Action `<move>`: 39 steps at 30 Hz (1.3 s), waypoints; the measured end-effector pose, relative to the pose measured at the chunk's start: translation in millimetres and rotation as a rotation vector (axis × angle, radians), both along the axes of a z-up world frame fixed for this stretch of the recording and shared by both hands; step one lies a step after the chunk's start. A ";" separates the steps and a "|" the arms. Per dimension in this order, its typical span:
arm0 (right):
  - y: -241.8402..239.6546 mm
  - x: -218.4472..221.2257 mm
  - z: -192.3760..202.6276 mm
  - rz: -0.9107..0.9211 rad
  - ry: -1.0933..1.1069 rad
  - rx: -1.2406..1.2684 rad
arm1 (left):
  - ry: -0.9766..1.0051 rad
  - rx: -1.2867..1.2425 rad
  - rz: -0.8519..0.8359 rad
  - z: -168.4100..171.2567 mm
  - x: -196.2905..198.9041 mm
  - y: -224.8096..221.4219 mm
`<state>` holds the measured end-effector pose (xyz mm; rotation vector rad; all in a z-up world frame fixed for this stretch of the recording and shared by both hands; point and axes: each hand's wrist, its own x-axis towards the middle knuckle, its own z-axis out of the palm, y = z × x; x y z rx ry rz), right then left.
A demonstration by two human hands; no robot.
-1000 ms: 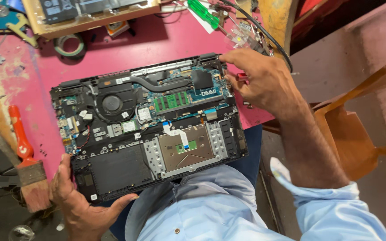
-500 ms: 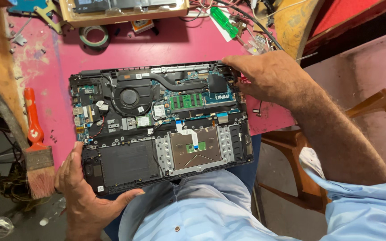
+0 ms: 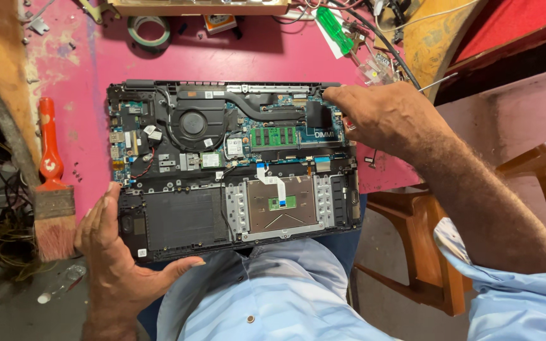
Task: The person removes screws from a laptop's internal components using a screwdriver, manipulates internal cables, and cleans the interior with a brush before removing the battery.
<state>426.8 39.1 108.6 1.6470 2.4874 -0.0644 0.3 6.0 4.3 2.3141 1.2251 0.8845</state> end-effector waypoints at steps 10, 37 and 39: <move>9.6 15.4 -2.5 -0.130 0.105 -0.028 | 0.013 -0.050 0.019 1.0 -0.4 -1.4; 16.2 8.0 -9.1 -0.033 -0.030 -0.186 | -0.042 0.019 0.003 -3.9 -2.1 -0.1; 17.9 5.6 -6.5 -0.044 -0.035 -0.201 | -0.042 0.023 0.000 -4.6 -2.2 -0.1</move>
